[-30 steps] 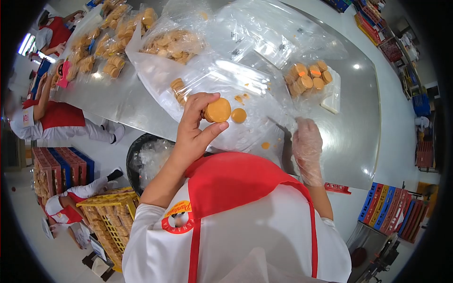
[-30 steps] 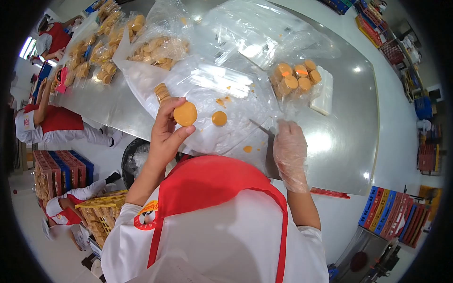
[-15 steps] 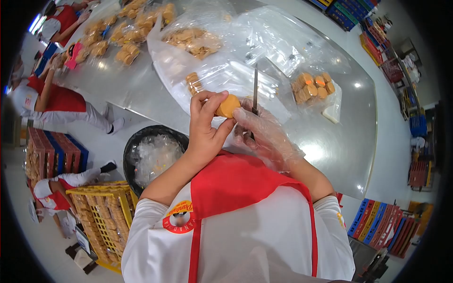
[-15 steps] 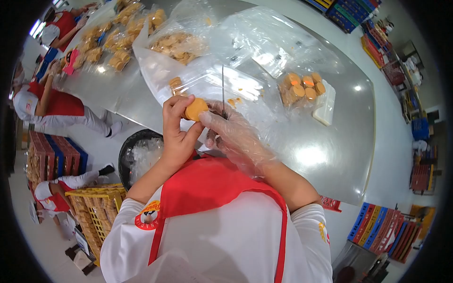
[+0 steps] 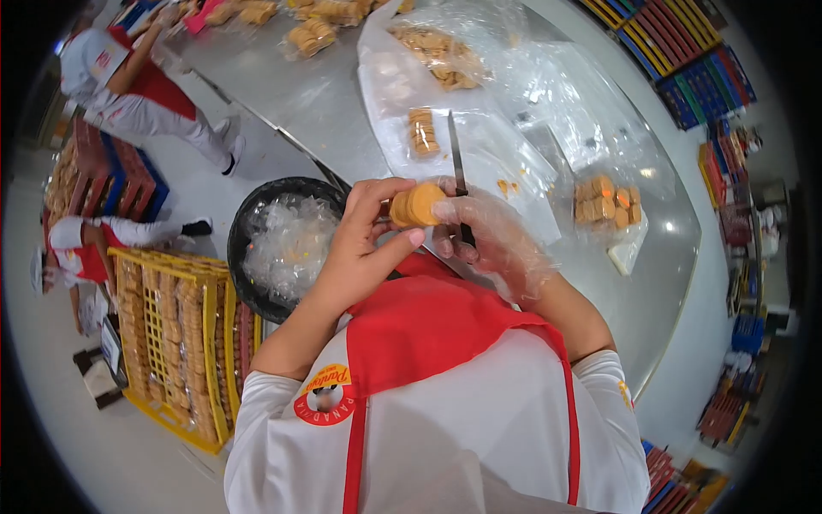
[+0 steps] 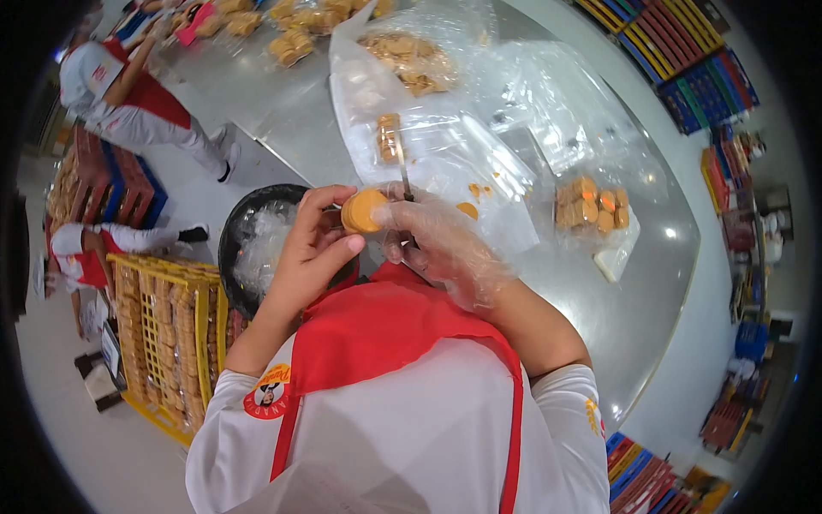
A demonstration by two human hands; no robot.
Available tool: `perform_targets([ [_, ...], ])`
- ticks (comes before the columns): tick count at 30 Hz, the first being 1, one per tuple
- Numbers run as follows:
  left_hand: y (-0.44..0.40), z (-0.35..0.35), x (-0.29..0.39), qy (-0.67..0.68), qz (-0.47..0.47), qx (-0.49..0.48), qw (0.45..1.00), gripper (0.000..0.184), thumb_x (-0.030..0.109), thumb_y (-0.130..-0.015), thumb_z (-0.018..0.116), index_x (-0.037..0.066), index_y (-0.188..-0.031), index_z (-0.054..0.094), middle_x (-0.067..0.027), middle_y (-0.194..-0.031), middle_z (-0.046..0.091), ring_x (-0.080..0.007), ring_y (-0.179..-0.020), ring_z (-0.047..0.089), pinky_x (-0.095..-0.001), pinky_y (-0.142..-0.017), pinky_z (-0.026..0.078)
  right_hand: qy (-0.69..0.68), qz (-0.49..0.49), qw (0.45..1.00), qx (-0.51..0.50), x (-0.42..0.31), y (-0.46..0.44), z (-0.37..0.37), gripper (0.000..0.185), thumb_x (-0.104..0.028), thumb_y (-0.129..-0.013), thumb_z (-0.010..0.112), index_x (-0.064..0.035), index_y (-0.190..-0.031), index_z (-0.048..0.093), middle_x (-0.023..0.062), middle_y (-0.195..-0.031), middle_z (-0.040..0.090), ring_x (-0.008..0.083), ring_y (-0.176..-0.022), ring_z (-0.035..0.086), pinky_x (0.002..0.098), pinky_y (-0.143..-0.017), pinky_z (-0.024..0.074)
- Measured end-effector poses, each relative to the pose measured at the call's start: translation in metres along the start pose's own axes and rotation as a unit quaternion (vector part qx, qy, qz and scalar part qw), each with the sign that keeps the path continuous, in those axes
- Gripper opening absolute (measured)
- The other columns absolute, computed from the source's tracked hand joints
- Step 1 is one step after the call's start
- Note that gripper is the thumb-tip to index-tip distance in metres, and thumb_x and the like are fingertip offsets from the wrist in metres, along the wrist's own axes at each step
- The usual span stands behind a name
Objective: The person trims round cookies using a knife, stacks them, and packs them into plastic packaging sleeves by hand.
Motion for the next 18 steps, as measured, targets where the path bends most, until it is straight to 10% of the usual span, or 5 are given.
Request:
perform_targets([
  [18, 0.082, 0.044, 0.012, -0.074, -0.046, 0.03, 0.996, 0.053, 0.007, -0.088, 0.074, 0.007, -0.138, 0.054, -0.0087, -0.125, 0.051, -0.0212, -0.118, 0.053, -0.0309, -0.098, 0.047, 0.063, 0.107, 0.975, -0.183, 0.048, 0.026, -0.006, 0.04, -0.037, -0.081, 0.073, -0.008, -0.106, 0.064, -0.0034, -0.078, 0.053, 0.0044, -0.062, 0.046, 0.0188, -0.051, 0.0298],
])
Point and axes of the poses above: each hand's wrist, its own y-axis away from the middle knuckle, its own z-axis out of the palm, x = y × z, the point moved 5 cm from there along -y, towards the middle knuckle
